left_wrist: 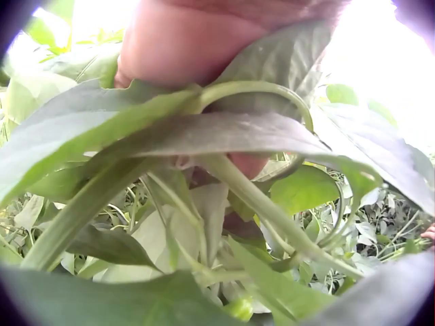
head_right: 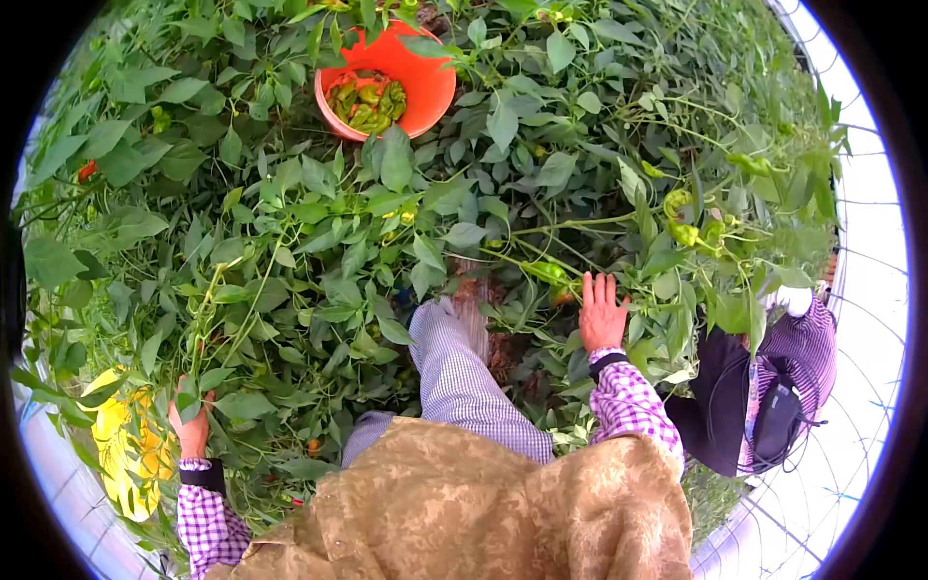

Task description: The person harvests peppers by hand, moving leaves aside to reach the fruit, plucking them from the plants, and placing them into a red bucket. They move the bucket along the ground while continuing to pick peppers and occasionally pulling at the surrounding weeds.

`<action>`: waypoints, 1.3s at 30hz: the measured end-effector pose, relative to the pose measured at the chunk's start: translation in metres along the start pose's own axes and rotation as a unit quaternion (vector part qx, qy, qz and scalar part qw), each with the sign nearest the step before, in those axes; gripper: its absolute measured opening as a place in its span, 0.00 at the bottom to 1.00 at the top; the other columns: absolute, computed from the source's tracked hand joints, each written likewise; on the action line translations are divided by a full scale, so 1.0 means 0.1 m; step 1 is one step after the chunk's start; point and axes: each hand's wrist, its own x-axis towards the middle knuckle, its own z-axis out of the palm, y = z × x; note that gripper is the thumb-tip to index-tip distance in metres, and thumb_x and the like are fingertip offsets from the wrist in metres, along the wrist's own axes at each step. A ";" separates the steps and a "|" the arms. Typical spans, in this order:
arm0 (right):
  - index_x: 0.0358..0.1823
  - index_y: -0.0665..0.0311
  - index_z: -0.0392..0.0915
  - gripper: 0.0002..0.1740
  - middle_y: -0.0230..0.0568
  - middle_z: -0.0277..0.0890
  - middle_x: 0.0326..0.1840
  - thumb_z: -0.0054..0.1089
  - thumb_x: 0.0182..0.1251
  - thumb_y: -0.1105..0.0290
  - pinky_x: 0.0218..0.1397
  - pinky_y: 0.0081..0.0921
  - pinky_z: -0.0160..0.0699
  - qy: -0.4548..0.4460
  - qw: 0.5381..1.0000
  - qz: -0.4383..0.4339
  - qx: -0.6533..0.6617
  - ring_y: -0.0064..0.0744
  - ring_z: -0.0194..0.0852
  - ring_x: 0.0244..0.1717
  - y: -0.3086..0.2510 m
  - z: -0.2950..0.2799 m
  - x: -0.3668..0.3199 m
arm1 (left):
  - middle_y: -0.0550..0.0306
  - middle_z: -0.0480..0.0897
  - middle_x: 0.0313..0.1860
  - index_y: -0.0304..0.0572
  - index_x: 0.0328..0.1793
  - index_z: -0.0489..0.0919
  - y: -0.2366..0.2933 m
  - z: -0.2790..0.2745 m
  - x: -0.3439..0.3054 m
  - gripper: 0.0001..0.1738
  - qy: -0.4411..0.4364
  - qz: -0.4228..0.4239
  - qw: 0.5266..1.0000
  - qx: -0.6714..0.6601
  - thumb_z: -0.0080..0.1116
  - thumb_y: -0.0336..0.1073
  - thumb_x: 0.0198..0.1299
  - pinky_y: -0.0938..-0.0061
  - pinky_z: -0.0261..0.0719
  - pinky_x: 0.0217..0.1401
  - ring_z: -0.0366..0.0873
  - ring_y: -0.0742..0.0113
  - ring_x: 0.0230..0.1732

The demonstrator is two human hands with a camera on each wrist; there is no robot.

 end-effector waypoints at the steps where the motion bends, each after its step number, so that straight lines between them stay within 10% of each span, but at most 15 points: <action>1: 0.74 0.52 0.54 0.37 0.36 0.56 0.73 0.54 0.62 0.62 0.65 0.55 0.61 -0.006 1.000 -0.003 0.017 0.36 0.49 0.74 0.00 0.00 0.00 | 0.52 0.82 0.36 0.49 0.53 0.74 0.02 -0.01 0.00 0.29 -0.004 0.001 1.000 0.005 0.72 0.34 0.42 0.61 0.78 0.41 0.80 0.49 0.38; 21: 0.75 0.56 0.49 0.42 0.40 0.48 0.77 0.58 0.61 0.58 0.71 0.59 0.53 -0.095 0.978 -0.057 0.177 0.40 0.41 0.78 0.21 0.01 0.02 | 0.46 0.81 0.28 0.48 0.47 0.73 0.47 -0.11 0.15 0.26 -0.071 -0.115 0.977 0.166 0.69 0.28 0.39 0.55 0.77 0.34 0.81 0.44 0.34; 27: 0.73 0.58 0.55 0.42 0.44 0.46 0.77 0.62 0.59 0.56 0.72 0.60 0.47 -0.142 0.956 -0.045 0.254 0.43 0.42 0.78 0.22 -0.23 0.04 | 0.44 0.82 0.28 0.48 0.45 0.73 0.42 -0.10 0.14 0.16 -0.049 -0.109 0.986 0.117 0.63 0.44 0.56 0.54 0.74 0.30 0.80 0.41 0.31; 39: 0.63 0.56 0.70 0.23 0.42 0.53 0.74 0.52 0.66 0.62 0.66 0.62 0.59 -0.120 0.954 0.001 0.274 0.42 0.42 0.78 0.11 -0.22 0.03 | 0.45 0.84 0.32 0.46 0.48 0.75 0.07 0.08 0.29 0.16 -0.070 -0.155 0.984 0.051 0.62 0.38 0.54 0.57 0.75 0.33 0.81 0.45 0.32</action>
